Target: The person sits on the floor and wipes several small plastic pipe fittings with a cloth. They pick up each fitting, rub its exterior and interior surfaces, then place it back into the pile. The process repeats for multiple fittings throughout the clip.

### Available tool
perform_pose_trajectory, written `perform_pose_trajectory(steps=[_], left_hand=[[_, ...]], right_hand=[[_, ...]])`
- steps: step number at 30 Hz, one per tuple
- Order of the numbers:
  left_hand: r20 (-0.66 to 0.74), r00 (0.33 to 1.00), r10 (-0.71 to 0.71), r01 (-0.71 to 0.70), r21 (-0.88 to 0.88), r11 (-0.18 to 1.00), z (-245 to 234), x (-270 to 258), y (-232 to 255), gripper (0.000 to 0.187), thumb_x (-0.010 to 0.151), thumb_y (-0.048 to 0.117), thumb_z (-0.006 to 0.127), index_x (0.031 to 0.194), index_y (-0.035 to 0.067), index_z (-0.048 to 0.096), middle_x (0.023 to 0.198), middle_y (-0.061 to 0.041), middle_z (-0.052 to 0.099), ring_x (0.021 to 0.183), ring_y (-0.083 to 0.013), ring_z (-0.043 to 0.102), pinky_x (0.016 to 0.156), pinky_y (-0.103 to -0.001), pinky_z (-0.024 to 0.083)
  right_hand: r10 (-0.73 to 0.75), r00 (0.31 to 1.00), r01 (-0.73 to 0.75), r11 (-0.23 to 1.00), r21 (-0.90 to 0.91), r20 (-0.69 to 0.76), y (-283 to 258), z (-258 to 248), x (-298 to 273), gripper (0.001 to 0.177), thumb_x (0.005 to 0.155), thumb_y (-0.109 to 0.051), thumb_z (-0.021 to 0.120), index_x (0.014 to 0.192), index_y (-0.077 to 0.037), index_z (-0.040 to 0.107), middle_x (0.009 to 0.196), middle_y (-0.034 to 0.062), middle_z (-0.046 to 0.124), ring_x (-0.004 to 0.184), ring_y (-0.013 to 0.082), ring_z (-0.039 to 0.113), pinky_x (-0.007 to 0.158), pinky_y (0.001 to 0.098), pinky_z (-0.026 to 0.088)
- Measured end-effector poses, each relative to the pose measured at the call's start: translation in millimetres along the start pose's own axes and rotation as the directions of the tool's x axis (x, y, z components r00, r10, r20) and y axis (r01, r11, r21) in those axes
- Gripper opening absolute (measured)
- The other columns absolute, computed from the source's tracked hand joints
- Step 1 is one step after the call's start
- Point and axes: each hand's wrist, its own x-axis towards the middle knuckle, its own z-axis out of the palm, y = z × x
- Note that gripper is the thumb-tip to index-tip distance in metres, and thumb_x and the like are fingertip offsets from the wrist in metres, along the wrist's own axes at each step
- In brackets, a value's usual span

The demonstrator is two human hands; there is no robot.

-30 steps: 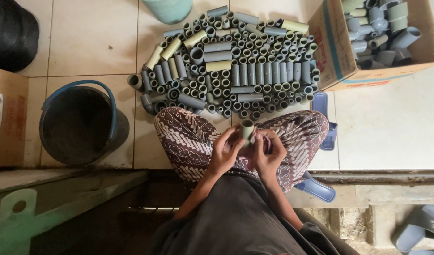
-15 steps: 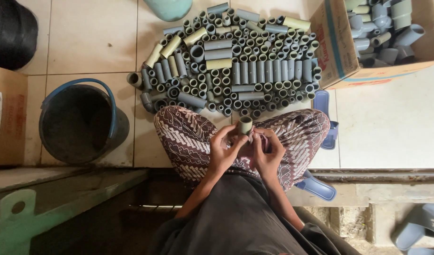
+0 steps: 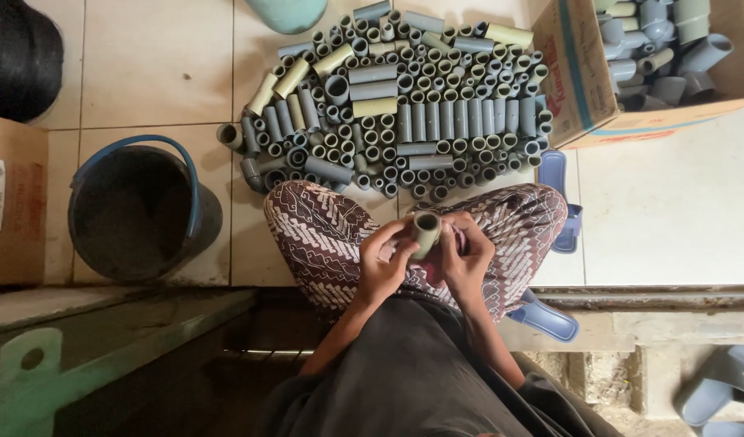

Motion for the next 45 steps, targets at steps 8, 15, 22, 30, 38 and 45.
perform_pose_trajectory(steps=[8,15,22,30,38,45], left_hand=[[0.008,1.0,-0.004,0.004,-0.028,1.0,-1.6,-0.8,-5.6,0.039,0.09,-0.006,0.071,0.129,-0.007,0.065,0.115,-0.025,0.071,0.107,-0.0355,0.07,0.091,-0.047,0.058],[-0.151,0.988,0.013,-0.024,-0.071,0.997,-3.9,2.0,-15.5,0.044,0.092,-0.001,0.071,0.134,-0.004,0.062,0.122,-0.022,0.069,0.111,-0.0302,0.069,0.098,-0.044,0.056],[-0.281,0.958,-0.059,0.021,-0.138,0.99,3.8,3.8,-2.8,0.05,0.097,0.0,0.064,0.144,-0.007,0.049,0.128,-0.025,0.065,0.118,-0.0343,0.066,0.103,-0.047,0.054],[-0.132,0.983,0.128,-0.128,0.011,0.992,5.3,-6.8,-16.2,0.065,0.096,-0.005,0.062,0.154,-0.002,0.033,0.134,-0.022,0.054,0.125,-0.0365,0.062,0.104,-0.049,0.055],[-0.18,0.981,0.072,-0.088,-0.086,0.992,3.4,-3.0,-11.8,0.066,0.093,-0.006,0.065,0.151,0.0,0.033,0.132,-0.031,0.059,0.11,-0.0431,0.069,0.095,-0.051,0.061],[-0.097,0.985,0.14,-0.15,-0.107,0.983,8.8,1.4,-13.3,0.054,0.09,-0.006,0.068,0.14,-0.003,0.047,0.127,-0.03,0.063,0.105,-0.0435,0.072,0.09,-0.052,0.063]], right_hand=[[-0.003,1.0,0.002,1.0,-0.027,-0.023,-16.2,2.5,-5.2,0.01,0.096,-0.002,0.069,0.087,0.003,0.07,0.082,0.0153,0.07,0.068,0.0173,0.062,0.069,0.0329,0.05],[0.094,0.996,-0.094,0.995,-0.042,0.0,-16.9,13.2,-11.5,0.009,0.096,-0.003,0.069,0.088,0.0,0.073,0.072,0.0114,0.071,0.06,0.0152,0.063,0.066,0.0306,0.049],[0.206,0.978,-0.206,0.978,-0.019,-0.02,-4.7,17.5,-26.7,0.007,0.095,-0.003,0.071,0.09,0.002,0.073,0.076,0.0116,0.07,0.068,0.0117,0.058,0.066,0.0321,0.05],[0.255,0.963,-0.24,0.958,0.159,-0.085,14.8,15.1,-28.5,0.01,0.098,0.0,0.065,0.091,0.002,0.072,0.082,0.0094,0.068,0.078,0.011,0.059,0.076,0.0291,0.05],[0.074,0.991,-0.074,0.997,-0.005,0.113,-16.2,16.5,-22.9,0.014,0.092,0.0,0.071,0.105,0.003,0.075,0.093,0.0174,0.071,0.08,0.0207,0.064,0.072,0.0365,0.051],[0.121,0.988,-0.12,0.993,-0.013,0.095,-12.1,19.8,-33.1,0.015,0.091,0.002,0.067,0.1,-0.001,0.078,0.086,0.0115,0.073,0.068,0.0138,0.061,0.059,0.0312,0.049]])
